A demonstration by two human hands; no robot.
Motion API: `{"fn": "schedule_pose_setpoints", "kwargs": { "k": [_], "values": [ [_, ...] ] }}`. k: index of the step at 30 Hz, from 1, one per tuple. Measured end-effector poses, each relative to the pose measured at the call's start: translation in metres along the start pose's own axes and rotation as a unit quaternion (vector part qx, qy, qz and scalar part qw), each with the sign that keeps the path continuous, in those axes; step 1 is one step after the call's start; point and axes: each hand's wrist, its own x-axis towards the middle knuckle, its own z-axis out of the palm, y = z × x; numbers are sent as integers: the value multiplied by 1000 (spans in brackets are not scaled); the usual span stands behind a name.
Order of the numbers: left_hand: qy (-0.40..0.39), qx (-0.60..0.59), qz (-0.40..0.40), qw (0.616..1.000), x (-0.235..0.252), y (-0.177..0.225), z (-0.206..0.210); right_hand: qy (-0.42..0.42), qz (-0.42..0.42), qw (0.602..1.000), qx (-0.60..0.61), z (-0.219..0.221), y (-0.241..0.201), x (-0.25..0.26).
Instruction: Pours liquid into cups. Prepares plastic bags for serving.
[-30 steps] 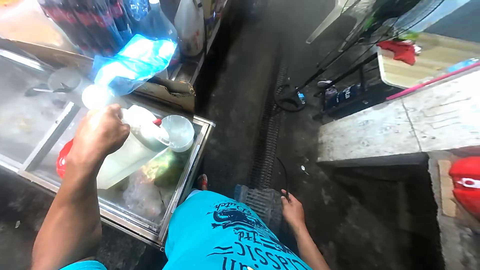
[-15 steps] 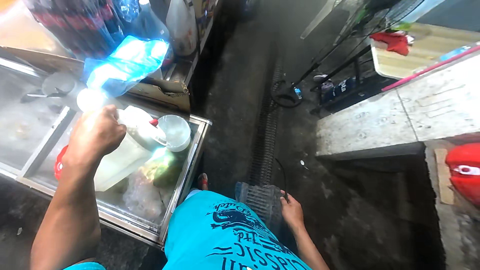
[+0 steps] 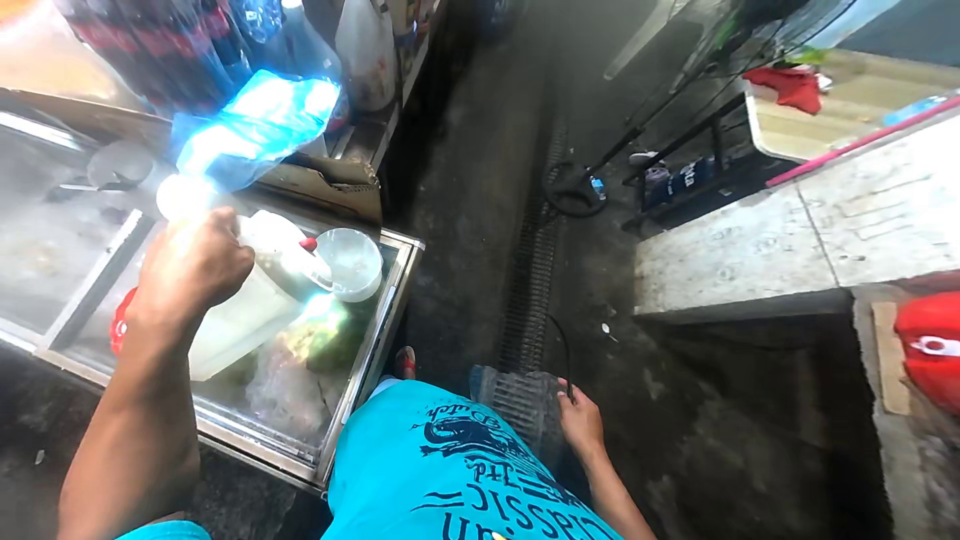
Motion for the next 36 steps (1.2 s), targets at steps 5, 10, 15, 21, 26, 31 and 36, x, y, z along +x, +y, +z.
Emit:
{"fn": "schedule_pose_setpoints", "kwargs": {
  "k": [5,10,15,21,26,31,36],
  "values": [
    [8,6,-1,1000,-1,-2,1,-8,-8,1000,-11,-1,-3,7],
    [16,-4,0,1000,-3,-3,-1,-3,-21,1000,-6,-2,-5,12],
    [17,-16,-7,1000,-4,-5,2,-12,-20,1000,-12,-4,-12,15],
    [14,-36,-25,999,-6,-7,0,-18,-31,999,-23,-5,-20,18],
    [43,-72,-15,996,-12,-17,4,-16,-41,999,-12,-3,-18,23],
    [72,-87,-20,993,-21,-26,13,-23,-40,999,-24,-1,-16,25],
    [100,-111,-24,988,-32,-37,21,-31,-46,998,-20,3,-17,27]
  ]
}}
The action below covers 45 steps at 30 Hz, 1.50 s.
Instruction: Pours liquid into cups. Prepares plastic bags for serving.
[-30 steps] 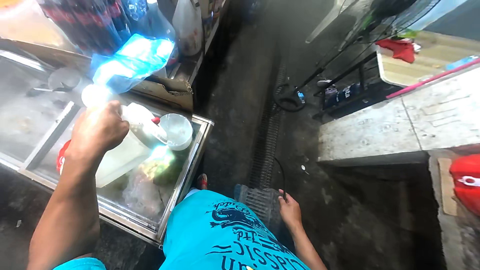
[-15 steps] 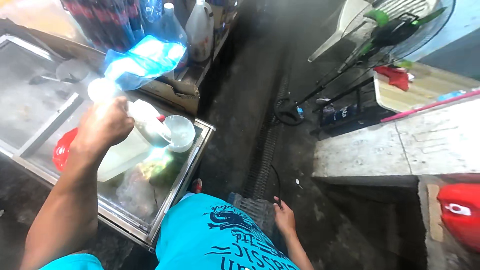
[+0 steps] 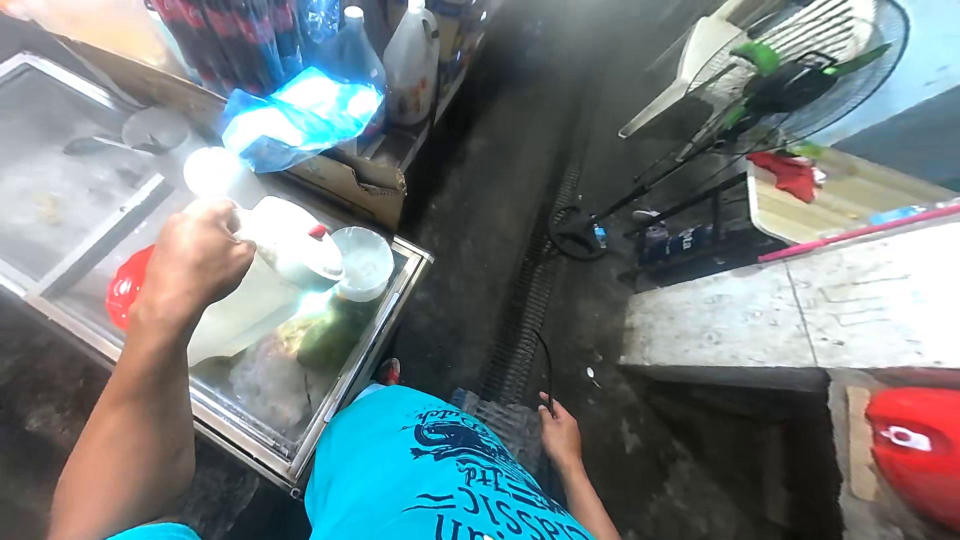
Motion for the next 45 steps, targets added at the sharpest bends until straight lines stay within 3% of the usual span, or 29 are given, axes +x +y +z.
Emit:
{"fn": "schedule_pose_setpoints", "kwargs": {
  "k": [6,15,27,45],
  "values": [
    [-17,17,-25,999,-10,6,-4,-10,-6,1000,-4,1,-4,0],
    [-29,81,10,996,-1,25,0,-9,-4,1000,1,4,4,-7],
    [-45,89,32,995,13,33,15,8,30,999,12,8,43,-31],
    [-46,89,31,994,6,36,12,-14,37,999,4,14,54,-36]
  ]
}}
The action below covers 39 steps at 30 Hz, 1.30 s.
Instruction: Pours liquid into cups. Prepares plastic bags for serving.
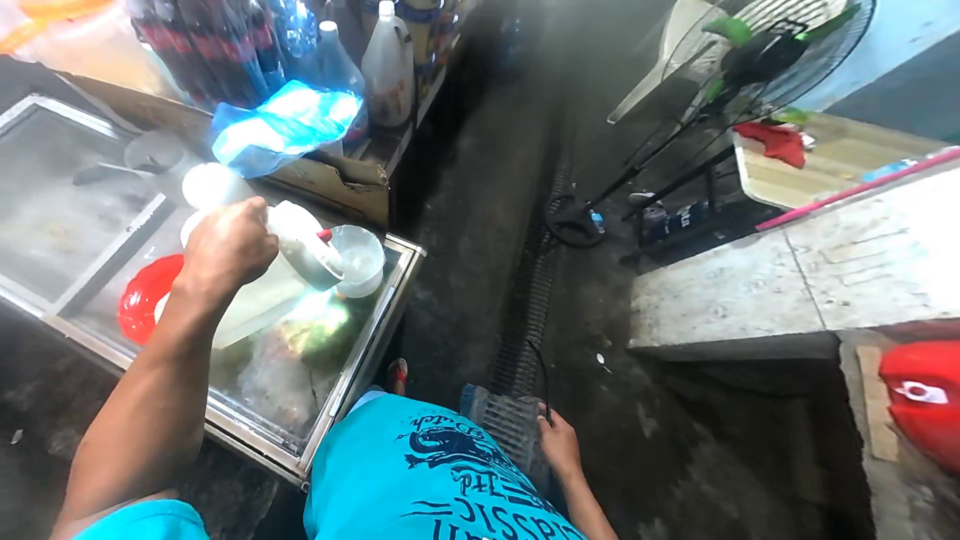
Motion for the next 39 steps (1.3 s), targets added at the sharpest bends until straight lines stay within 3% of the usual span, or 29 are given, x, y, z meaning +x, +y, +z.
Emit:
{"fn": "schedule_pose_setpoints", "kwargs": {
  "k": [12,23,28,32,39],
  "values": [
    [-17,29,4,999,8,21,8,1,-1,1000,0,-18,8,3],
    [38,-7,2,999,3,4,25,9,13,1000,17,-25,48,-20],
    [110,-87,-53,989,-40,-4,25,-33,10,999,-1,-35,83,-36],
    [183,-188,-127,956,-97,-20,26,-62,-13,997,-38,-42,99,-41],
    [292,-347,-251,855,-228,-74,62,-73,-106,990,-59,-32,57,-51]
  ]
}}
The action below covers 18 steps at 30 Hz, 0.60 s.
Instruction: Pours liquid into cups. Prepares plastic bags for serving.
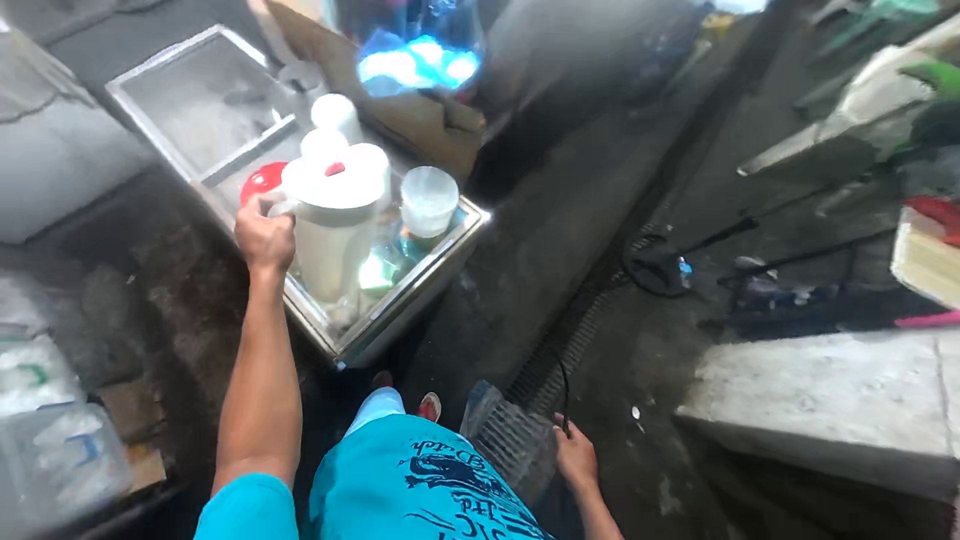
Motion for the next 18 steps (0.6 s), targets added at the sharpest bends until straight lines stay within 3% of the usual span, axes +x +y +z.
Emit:
{"fn": "schedule_pose_setpoints", "kwargs": {
  "k": [5,9,13,18],
  "values": [
    [97,-99,-48,989,-51,-103,-74,-4,-59,998,36,28,-71,-6],
    [177,-143,-78,971,-70,-182,-155,-48,-131,990,28,79,-141,-35],
    [219,-104,-97,965,-81,-262,-248,-90,-242,965,-44,145,-216,-69],
    [213,-32,-153,965,-85,-346,-348,-97,-281,951,-84,230,-297,-131]
  ]
}}
